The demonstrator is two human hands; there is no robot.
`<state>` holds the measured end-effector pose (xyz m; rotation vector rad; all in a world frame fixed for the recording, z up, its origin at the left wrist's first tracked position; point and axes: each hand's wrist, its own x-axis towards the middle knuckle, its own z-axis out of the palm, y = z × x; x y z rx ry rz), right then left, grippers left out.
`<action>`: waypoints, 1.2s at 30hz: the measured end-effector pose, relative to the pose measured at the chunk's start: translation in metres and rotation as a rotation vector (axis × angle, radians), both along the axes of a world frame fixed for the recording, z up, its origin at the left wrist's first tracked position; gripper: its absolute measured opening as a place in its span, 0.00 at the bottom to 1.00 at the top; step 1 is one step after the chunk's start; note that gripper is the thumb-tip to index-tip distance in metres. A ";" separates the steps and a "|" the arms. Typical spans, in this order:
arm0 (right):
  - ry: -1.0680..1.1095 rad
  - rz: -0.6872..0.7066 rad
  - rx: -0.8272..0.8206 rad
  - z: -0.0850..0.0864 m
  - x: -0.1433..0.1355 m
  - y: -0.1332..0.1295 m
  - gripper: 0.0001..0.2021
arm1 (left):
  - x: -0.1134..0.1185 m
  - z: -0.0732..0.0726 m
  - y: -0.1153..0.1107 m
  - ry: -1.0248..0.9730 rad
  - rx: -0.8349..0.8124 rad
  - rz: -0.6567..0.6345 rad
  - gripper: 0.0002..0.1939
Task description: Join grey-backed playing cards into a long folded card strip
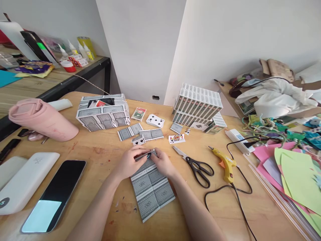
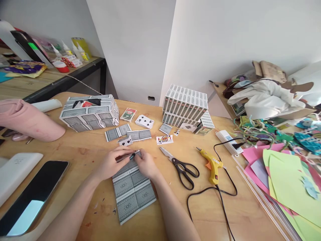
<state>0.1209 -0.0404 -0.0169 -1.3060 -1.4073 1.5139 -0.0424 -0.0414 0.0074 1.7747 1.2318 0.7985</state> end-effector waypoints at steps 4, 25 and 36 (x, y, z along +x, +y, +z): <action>0.251 -0.059 -0.026 0.004 0.003 0.003 0.14 | -0.008 0.001 0.003 -0.126 0.091 0.128 0.16; 0.500 -0.072 -0.262 0.007 0.022 0.007 0.20 | -0.001 -0.020 0.020 -0.489 -0.151 0.366 0.12; 0.498 -0.093 -0.256 0.002 0.023 0.008 0.19 | -0.003 -0.019 0.021 -0.525 -0.158 0.510 0.12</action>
